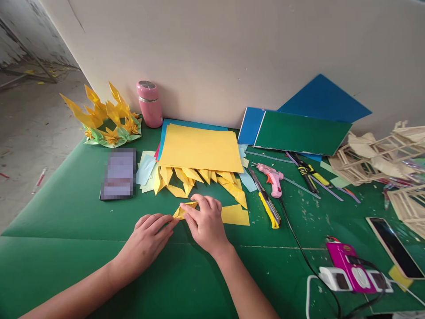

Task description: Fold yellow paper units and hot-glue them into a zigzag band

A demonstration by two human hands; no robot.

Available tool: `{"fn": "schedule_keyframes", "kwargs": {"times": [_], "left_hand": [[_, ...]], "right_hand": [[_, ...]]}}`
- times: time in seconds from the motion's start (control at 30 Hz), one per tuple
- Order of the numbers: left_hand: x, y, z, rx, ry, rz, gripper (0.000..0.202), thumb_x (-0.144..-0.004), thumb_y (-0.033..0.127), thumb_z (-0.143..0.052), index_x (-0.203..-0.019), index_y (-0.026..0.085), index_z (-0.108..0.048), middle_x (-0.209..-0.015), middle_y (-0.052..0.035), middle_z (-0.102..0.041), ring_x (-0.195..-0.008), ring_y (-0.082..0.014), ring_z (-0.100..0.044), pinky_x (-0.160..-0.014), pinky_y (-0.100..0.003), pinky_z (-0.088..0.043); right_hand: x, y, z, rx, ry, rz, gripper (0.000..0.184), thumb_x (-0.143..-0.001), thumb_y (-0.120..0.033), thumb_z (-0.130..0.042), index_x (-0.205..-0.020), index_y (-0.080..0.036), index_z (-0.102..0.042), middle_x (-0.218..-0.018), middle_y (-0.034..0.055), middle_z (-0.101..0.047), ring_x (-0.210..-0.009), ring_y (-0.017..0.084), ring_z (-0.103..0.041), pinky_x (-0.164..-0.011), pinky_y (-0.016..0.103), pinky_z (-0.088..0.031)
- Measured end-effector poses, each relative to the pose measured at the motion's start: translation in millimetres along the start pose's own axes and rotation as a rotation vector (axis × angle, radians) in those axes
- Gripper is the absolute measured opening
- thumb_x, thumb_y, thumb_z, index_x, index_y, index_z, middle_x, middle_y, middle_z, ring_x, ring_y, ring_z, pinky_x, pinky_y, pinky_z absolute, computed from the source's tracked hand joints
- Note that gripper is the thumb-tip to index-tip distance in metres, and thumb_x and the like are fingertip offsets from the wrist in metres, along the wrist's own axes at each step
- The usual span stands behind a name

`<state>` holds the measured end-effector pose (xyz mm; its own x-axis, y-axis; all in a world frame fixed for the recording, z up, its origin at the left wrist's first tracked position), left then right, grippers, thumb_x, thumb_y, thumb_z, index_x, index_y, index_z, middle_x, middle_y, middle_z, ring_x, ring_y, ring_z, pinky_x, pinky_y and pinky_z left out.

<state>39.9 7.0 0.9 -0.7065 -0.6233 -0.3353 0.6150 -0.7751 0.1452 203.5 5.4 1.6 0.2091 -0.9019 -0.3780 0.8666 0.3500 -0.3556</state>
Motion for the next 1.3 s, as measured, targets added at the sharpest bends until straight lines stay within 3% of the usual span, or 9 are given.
{"fn": "schedule_keyframes", "kwargs": {"times": [0.27, 0.47, 0.63, 0.8, 1.0, 1.13, 1.23, 1.3], "left_hand": [[0, 4, 0.3, -0.039, 0.007, 0.026, 0.025, -0.092, 0.012, -0.040, -0.102, 0.017, -0.061, -0.099, -0.0058, -0.067, -0.088, -0.0205, -0.058, -0.076, -0.034, -0.040], [-1, 3, -1.4, -0.027, -0.003, 0.038, 0.023, -0.089, 0.010, -0.043, -0.102, 0.017, -0.061, -0.100, -0.0055, -0.067, -0.093, -0.0225, -0.057, -0.078, -0.035, -0.037], [-1, 3, -1.5, -0.022, 0.000, 0.043, 0.024, -0.090, 0.011, -0.041, -0.101, 0.018, -0.061, -0.100, -0.0052, -0.067, -0.093, -0.0223, -0.057, -0.079, -0.035, -0.037], [-1, 3, -0.6, 0.007, -0.009, 0.046, 0.025, -0.088, 0.008, -0.042, -0.102, 0.017, -0.061, -0.101, -0.0061, -0.067, -0.094, -0.0224, -0.057, -0.078, -0.035, -0.038], [-3, -2, 1.2, 0.108, -0.024, 0.059, 0.024, -0.093, 0.015, -0.040, -0.103, 0.019, -0.061, -0.101, -0.0062, -0.066, -0.094, -0.0212, -0.056, -0.079, -0.036, -0.039], [-4, -6, 3.7, 0.123, -0.013, 0.069, 0.026, -0.095, 0.018, -0.037, -0.103, 0.021, -0.062, -0.099, -0.0045, -0.068, -0.094, -0.0213, -0.056, -0.078, -0.036, -0.038], [-3, -6, 3.2, 0.065, 0.000, 0.044, 0.026, -0.095, 0.016, -0.038, -0.103, 0.020, -0.062, -0.101, -0.0046, -0.069, -0.095, -0.0220, -0.056, -0.077, -0.036, -0.037], [-1, -5, 0.9, 0.026, -0.010, 0.028, 0.026, -0.093, 0.014, -0.040, -0.104, 0.020, -0.062, -0.104, -0.0057, -0.068, -0.095, -0.0224, -0.056, -0.077, -0.035, -0.038]], "right_hand": [[-2, 6, -2, -0.014, -0.021, -0.017, 0.036, -0.092, -0.015, -0.045, -0.119, -0.033, -0.062, -0.114, 0.0047, -0.060, -0.102, 0.023, -0.051, -0.086, 0.040, -0.035], [1, 1, -8, -0.067, -0.058, -0.101, 0.031, -0.090, -0.023, -0.052, -0.119, -0.026, -0.060, -0.115, 0.0080, -0.056, -0.106, 0.026, -0.047, -0.091, 0.043, -0.035], [2, -3, -11, -0.136, -0.048, -0.174, 0.044, -0.085, -0.013, -0.049, -0.126, -0.028, -0.053, -0.113, 0.0076, -0.053, -0.100, 0.025, -0.049, -0.088, 0.042, -0.040], [-2, -5, -10, -0.135, -0.071, -0.158, 0.055, -0.082, -0.008, -0.047, -0.132, -0.030, -0.047, -0.116, 0.0071, -0.054, -0.102, 0.025, -0.050, -0.086, 0.041, -0.042], [-4, -4, -7, -0.062, -0.135, -0.114, 0.035, -0.085, -0.012, -0.051, -0.114, -0.028, -0.062, -0.104, 0.0058, -0.060, -0.100, 0.025, -0.050, -0.082, 0.040, -0.037], [-4, -3, -5, -0.077, -0.119, -0.141, 0.019, -0.087, -0.022, -0.055, -0.104, -0.025, -0.064, -0.092, 0.0042, -0.062, -0.093, 0.022, -0.053, -0.079, 0.037, -0.035], [-4, -2, -6, -0.128, -0.139, -0.195, 0.006, -0.087, -0.023, -0.057, -0.086, -0.023, -0.063, -0.080, 0.0010, -0.062, -0.083, 0.020, -0.054, -0.076, 0.035, -0.034], [-5, -3, -7, -0.158, -0.151, -0.220, 0.008, -0.086, -0.021, -0.059, -0.079, -0.022, -0.061, -0.073, -0.0005, -0.061, -0.077, 0.018, -0.054, -0.073, 0.033, -0.033]]}}
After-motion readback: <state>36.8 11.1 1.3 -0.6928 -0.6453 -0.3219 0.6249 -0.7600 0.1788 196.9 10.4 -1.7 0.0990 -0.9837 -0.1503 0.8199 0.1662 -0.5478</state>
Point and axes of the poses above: each hand's wrist, its own x-axis away from the middle knuckle, its own z-axis out of the back of the hand, y = z × x, the point moved 3 cm from there along -x, towards the middle knuckle
